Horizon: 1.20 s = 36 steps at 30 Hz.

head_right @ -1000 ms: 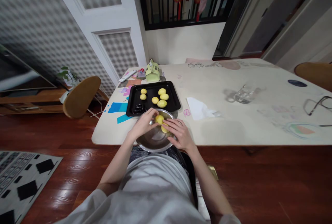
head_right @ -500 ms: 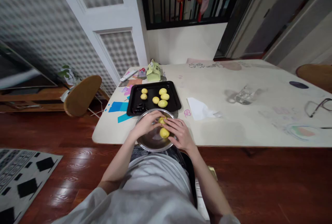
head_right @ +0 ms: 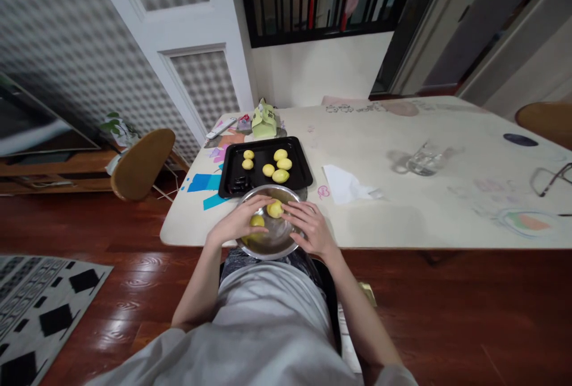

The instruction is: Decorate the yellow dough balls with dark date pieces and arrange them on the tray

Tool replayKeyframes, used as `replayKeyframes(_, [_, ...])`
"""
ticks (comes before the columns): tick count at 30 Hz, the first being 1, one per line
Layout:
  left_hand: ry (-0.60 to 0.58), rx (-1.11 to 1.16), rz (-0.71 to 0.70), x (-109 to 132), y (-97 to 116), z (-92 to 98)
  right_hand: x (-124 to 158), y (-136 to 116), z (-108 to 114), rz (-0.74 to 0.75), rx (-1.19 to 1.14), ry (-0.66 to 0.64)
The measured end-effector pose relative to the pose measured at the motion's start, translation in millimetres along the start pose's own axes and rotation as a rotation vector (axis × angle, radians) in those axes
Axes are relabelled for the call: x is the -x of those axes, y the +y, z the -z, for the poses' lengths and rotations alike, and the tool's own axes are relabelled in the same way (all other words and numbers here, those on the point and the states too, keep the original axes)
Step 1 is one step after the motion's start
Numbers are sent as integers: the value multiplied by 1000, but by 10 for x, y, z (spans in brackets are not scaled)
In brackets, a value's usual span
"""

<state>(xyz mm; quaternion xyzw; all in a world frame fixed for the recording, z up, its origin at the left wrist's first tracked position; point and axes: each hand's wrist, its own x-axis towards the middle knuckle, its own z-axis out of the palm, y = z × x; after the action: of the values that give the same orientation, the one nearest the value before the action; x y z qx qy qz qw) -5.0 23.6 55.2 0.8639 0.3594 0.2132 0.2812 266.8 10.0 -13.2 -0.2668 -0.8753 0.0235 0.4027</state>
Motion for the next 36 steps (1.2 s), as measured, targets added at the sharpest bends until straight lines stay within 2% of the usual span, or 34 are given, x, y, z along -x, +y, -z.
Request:
replayKeyframes(16, [28,-11,64,110,129,-39,21,5,-12,-6,0,15])
replayKeyframes(23, [58,-31,35,169,101,-69,13,4,-8,10,8,26])
replayKeyframes(26, [79,-32,-19,146,95,-34,21,8,-13,3,11,20])
replayKeyframes(30, [128,-66,-129,-148,3,100,32,14,-20,-9,11,5])
replayKeyframes(33, [135,-160,-140,-573,-162,210,31,12,-19,-3,8,9])
replayKeyframes(36, [67,-274,-101,-998,-329,258,29,7,-16,3,5,22])
